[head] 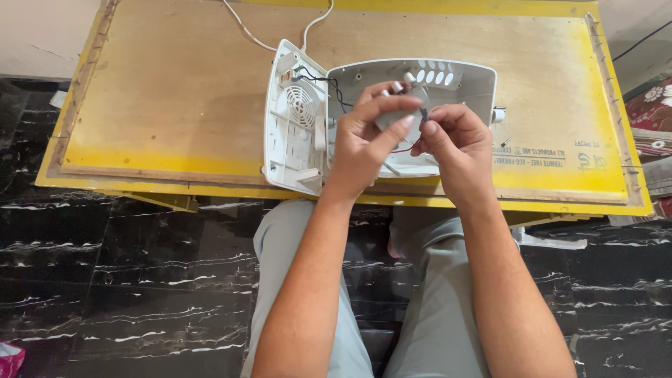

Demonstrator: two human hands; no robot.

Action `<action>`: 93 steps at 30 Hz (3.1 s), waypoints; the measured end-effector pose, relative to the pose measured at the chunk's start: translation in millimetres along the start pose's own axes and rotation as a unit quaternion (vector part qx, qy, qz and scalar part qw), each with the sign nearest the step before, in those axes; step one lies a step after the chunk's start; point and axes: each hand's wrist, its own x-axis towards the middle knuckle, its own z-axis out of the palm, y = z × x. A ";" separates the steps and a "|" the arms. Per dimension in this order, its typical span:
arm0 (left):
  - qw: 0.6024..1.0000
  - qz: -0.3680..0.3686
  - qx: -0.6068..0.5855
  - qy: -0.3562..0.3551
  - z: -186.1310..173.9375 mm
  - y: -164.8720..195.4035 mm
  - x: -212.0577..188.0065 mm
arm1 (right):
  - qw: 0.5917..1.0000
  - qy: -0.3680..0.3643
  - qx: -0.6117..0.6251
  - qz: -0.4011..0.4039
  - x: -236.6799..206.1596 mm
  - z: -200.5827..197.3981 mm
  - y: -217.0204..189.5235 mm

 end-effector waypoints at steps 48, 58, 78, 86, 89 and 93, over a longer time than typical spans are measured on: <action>0.981 -0.096 -0.159 0.054 -6.4 5.4 1.6 | 0.996 -0.051 0.065 0.017 3.1 -8.0 5.2; 0.978 -0.081 -0.183 0.051 -8.4 3.0 1.2 | 0.996 -0.040 0.076 0.031 3.2 -6.1 3.6; 0.972 -0.089 -0.212 0.039 -9.0 12.3 1.5 | 0.998 -0.019 -0.062 0.026 -1.5 8.3 -4.8; 0.975 -0.089 -0.201 0.026 -12.2 6.2 1.8 | 0.997 -0.006 -0.069 0.038 -1.0 9.3 -3.8; 0.975 -0.094 -0.202 0.025 -12.3 5.5 1.6 | 0.997 -0.004 -0.062 0.038 -0.8 9.3 -3.9; 0.977 -0.088 -0.195 0.025 -11.0 5.6 0.8 | 0.998 -0.005 -0.058 0.033 -0.3 9.0 -4.3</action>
